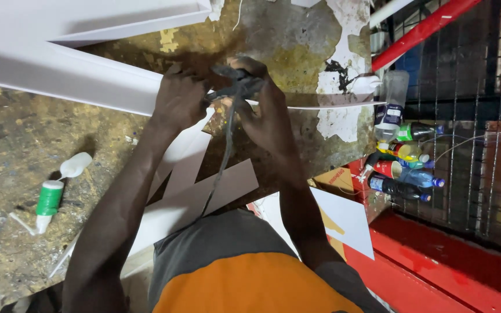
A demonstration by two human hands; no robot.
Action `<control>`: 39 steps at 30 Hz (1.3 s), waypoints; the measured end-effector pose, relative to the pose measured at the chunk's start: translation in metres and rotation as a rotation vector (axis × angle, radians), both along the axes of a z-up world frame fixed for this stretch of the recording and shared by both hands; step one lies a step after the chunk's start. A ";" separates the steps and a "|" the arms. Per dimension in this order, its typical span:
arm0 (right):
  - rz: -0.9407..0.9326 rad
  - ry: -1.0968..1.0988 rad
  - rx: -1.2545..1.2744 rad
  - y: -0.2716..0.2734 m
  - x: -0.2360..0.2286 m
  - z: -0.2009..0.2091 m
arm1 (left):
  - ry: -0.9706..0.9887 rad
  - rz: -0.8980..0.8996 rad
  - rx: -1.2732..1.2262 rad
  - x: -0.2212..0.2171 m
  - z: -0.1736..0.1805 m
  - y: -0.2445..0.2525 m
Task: The person assembles a large white letter-shaped object on a workbench. They apply glue to the edges of the letter components and use a hot glue gun to secure the pieces together. The person repositions the letter multiple times to access different edges for gluing.
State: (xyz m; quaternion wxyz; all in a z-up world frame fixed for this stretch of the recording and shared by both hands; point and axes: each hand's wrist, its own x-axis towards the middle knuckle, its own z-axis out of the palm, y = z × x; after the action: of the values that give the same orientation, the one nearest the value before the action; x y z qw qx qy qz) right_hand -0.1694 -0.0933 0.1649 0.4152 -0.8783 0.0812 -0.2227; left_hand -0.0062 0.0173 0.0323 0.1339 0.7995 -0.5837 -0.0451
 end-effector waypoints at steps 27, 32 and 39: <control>-0.244 0.044 0.059 0.010 0.007 -0.025 | 0.016 -0.102 0.124 0.009 -0.006 -0.007; -0.230 -0.013 0.050 0.005 0.011 -0.044 | 0.031 -0.166 0.213 0.017 -0.013 -0.010; -0.220 -0.049 -0.003 0.003 0.010 -0.057 | 0.012 -0.114 0.013 0.004 -0.028 -0.001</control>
State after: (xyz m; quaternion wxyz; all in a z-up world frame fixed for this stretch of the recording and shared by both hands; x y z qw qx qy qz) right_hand -0.1599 -0.0907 0.1078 0.3888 -0.8590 0.1668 -0.2883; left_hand -0.0020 0.0165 0.0045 0.1294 0.7655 -0.6273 -0.0614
